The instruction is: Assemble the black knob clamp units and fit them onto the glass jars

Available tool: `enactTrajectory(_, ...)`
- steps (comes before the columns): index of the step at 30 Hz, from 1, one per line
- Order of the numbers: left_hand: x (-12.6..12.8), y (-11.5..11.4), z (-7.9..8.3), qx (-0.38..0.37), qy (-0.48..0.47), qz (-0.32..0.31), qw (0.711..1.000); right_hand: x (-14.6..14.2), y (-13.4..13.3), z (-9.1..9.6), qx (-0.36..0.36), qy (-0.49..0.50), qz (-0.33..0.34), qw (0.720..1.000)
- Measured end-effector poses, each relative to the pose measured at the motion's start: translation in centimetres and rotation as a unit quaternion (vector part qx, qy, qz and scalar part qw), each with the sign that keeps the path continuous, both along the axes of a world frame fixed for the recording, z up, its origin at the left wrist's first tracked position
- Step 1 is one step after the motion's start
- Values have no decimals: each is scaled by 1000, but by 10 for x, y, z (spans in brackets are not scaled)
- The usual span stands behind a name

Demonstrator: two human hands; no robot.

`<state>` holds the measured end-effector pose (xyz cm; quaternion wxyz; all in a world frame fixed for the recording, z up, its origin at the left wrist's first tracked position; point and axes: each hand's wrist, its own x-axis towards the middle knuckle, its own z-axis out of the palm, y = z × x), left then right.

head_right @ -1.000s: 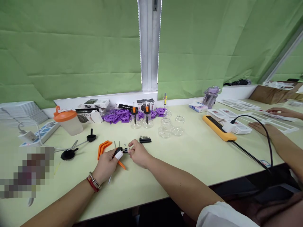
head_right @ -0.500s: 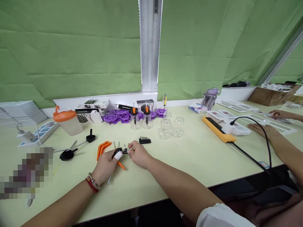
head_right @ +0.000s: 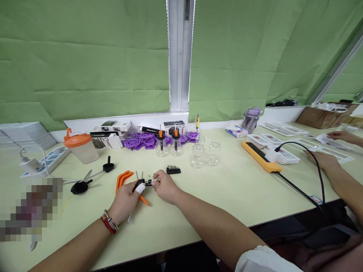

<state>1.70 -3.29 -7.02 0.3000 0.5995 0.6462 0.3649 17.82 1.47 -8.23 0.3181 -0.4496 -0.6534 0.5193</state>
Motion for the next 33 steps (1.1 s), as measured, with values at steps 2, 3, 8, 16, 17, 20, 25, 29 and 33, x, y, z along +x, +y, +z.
enactTrajectory(2,-1,0,0,-9,0,9,1000,-2,1,1,1,-7,4,1000)
enactTrajectory(3,-2,0,0,-13,3,14,1000,-3,1,1,4,-9,7,1000)
enactTrajectory(8,-4,0,0,-18,21,34,999,-5,4,0,24,-13,8,1000)
enactTrajectory(16,-2,0,3,-17,-3,28,999,-4,2,5,22,-22,16,999)
enactTrajectory(17,-2,0,3,-15,-4,27,1000,-4,1,6,20,-21,18,999)
enactTrajectory(20,-2,0,3,-7,2,25,1000,-3,0,7,15,-20,21,999)
enactTrajectory(25,-1,0,2,-12,2,30,999,-3,1,5,19,-21,16,999)
enactTrajectory(29,-1,0,2,-27,10,31,999,-3,2,3,22,-16,18,999)
enactTrajectory(33,-1,0,3,-35,28,27,999,-3,1,4,20,-17,18,999)
